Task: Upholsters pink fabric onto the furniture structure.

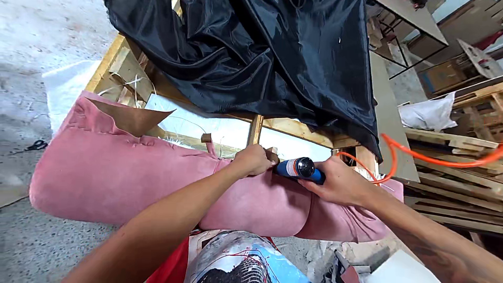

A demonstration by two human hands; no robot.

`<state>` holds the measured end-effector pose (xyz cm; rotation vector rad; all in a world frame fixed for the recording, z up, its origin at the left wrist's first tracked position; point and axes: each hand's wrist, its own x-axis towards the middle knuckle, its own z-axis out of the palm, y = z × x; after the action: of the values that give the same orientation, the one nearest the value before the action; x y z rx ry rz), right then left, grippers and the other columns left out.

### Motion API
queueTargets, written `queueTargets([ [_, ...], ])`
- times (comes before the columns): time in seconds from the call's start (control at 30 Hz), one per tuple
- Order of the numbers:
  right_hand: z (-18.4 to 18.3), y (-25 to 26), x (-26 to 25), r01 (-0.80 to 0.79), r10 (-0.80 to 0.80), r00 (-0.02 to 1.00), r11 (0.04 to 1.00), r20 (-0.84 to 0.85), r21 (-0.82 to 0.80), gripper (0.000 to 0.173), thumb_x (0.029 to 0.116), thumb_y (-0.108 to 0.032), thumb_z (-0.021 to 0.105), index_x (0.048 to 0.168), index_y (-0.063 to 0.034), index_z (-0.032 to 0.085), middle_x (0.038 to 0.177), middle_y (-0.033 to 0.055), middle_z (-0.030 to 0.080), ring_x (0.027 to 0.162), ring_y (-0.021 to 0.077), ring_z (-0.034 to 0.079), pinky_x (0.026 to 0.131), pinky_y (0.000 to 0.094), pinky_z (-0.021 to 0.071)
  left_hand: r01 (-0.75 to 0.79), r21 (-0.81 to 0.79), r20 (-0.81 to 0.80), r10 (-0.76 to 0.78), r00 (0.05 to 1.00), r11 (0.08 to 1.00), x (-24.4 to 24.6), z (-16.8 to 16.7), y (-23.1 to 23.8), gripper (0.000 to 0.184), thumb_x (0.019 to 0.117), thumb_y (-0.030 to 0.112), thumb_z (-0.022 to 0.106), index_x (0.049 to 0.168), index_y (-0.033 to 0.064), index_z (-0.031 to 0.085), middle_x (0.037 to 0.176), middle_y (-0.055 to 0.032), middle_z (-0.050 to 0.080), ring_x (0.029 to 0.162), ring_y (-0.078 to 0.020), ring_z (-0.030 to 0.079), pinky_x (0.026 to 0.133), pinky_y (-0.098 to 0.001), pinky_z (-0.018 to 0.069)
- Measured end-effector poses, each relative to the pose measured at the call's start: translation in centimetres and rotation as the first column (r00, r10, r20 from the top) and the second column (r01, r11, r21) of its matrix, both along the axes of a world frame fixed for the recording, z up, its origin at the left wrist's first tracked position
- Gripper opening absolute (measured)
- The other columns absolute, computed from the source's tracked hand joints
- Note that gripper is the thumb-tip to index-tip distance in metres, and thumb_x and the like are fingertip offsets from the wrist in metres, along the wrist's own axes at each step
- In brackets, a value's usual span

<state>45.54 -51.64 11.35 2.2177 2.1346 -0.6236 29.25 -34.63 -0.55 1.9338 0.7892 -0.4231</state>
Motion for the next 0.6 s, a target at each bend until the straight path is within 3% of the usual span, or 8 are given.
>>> queueTargets([
  [0.13, -0.5, 0.1, -0.3, 0.023, -0.017, 0.997, 0.997, 0.071, -0.079, 0.023, 0.0874, -0.044, 0.066, 0.076, -0.0242, 0.066, 0.06, -0.0101, 0.058, 0.055, 0.0034, 0.059, 0.05, 0.0311, 0.0486, -0.006, -0.014, -0.01, 0.005, 1.0, 1.0, -0.1, 0.1, 0.2, 0.045, 0.0961, 0.052, 0.064, 0.091, 0.009, 0.074, 0.089, -0.0136, 0.07, 0.089, -0.0317, 0.069, 0.076, -0.0599, 0.0544],
  [0.3, -0.9, 0.1, -0.5, -0.016, 0.017, 0.997, 1.0, 0.073, -0.009, 0.025, 0.0873, -0.043, 0.065, 0.072, -0.0233, 0.064, 0.057, -0.0105, 0.055, 0.053, 0.0029, 0.057, 0.047, 0.0298, 0.0463, -0.048, -0.07, 0.081, 0.053, 0.995, 0.996, -0.5, -0.4, 0.8, 0.043, 0.0974, 0.049, 0.066, 0.09, 0.0074, 0.073, 0.084, -0.0128, 0.068, 0.082, -0.0289, 0.066, 0.073, -0.055, 0.0535],
  [0.37, -0.9, 0.1, -0.5, -0.006, 0.006, 0.998, 1.0, 0.068, -0.005, 0.024, 0.087, -0.043, 0.066, 0.073, -0.0238, 0.065, 0.058, -0.0105, 0.056, 0.053, 0.0031, 0.057, 0.048, 0.0302, 0.0473, -0.06, -0.12, 0.174, 0.08, 0.981, 0.991, -1.4, -0.8, 1.4, 0.036, 0.0988, 0.043, 0.066, 0.099, 0.008, 0.075, 0.09, -0.0124, 0.07, 0.087, -0.0277, 0.067, 0.08, -0.0546, 0.0542],
  [0.43, -0.1, 0.2, -0.1, -0.031, 0.03, 0.999, 0.998, 0.021, 0.051, 0.025, 0.0904, -0.046, 0.066, 0.082, -0.023, 0.07, 0.066, -0.0105, 0.06, 0.06, 0.0019, 0.06, 0.053, 0.0278, 0.052, 0.052, -0.096, 0.23, -0.029, 0.973, 0.994, -2.9, 0.2, 2.7, 0.037, 0.0974, 0.046, 0.068, 0.109, 0.0115, 0.076, 0.099, -0.0103, 0.073, 0.096, -0.0262, 0.07, 0.089, -0.0562, 0.0556],
  [0.47, 0.7, 0.2, 0.3, -0.061, 0.061, 0.998, 0.994, 0.012, 0.089, 0.027, 0.0915, -0.046, 0.065, 0.087, -0.0201, 0.072, 0.073, -0.0085, 0.062, 0.066, 0.0033, 0.061, 0.059, 0.0273, 0.0542, 0.137, -0.039, 0.218, -0.125, 0.968, 0.99, -3.5, 1.0, 3.2, 0.039, 0.0957, 0.048, 0.07, 0.109, 0.0125, 0.076, 0.098, -0.0092, 0.074, 0.094, -0.0254, 0.07, 0.089, -0.0562, 0.0559],
  [0.53, 2.9, 0.6, 0.6, -0.102, 0.099, 0.994, 0.991, 0.044, 0.087, 0.031, 0.093, -0.045, 0.064, 0.097, -0.0153, 0.073, 0.088, -0.0037, 0.066, 0.079, 0.0078, 0.065, 0.07, 0.0301, 0.0581, 0.265, 0.085, 0.157, -0.275, 0.948, 0.961, -4.4, 2.2, 3.1, 0.031, 0.0934, 0.042, 0.074, 0.106, 0.0138, 0.075, 0.093, -0.0061, 0.073, 0.088, -0.0233, 0.07, 0.082, -0.053, 0.0575],
  [0.6, 5.2, 1.9, 0.0, -0.11, 0.107, 0.991, 0.993, 0.079, 0.039, 0.031, 0.0931, -0.043, 0.064, 0.106, -0.0147, 0.069, 0.09, -0.0034, 0.066, 0.079, 0.0088, 0.065, 0.069, 0.0307, 0.0576, 0.286, 0.188, 0.142, -0.314, 0.939, 0.94, -4.2, 2.5, 2.2, 0.016, 0.0919, 0.027, 0.076, 0.096, 0.0124, 0.073, 0.089, -0.0056, 0.07, 0.084, -0.0242, 0.068, 0.074, -0.0516, 0.0568],
])
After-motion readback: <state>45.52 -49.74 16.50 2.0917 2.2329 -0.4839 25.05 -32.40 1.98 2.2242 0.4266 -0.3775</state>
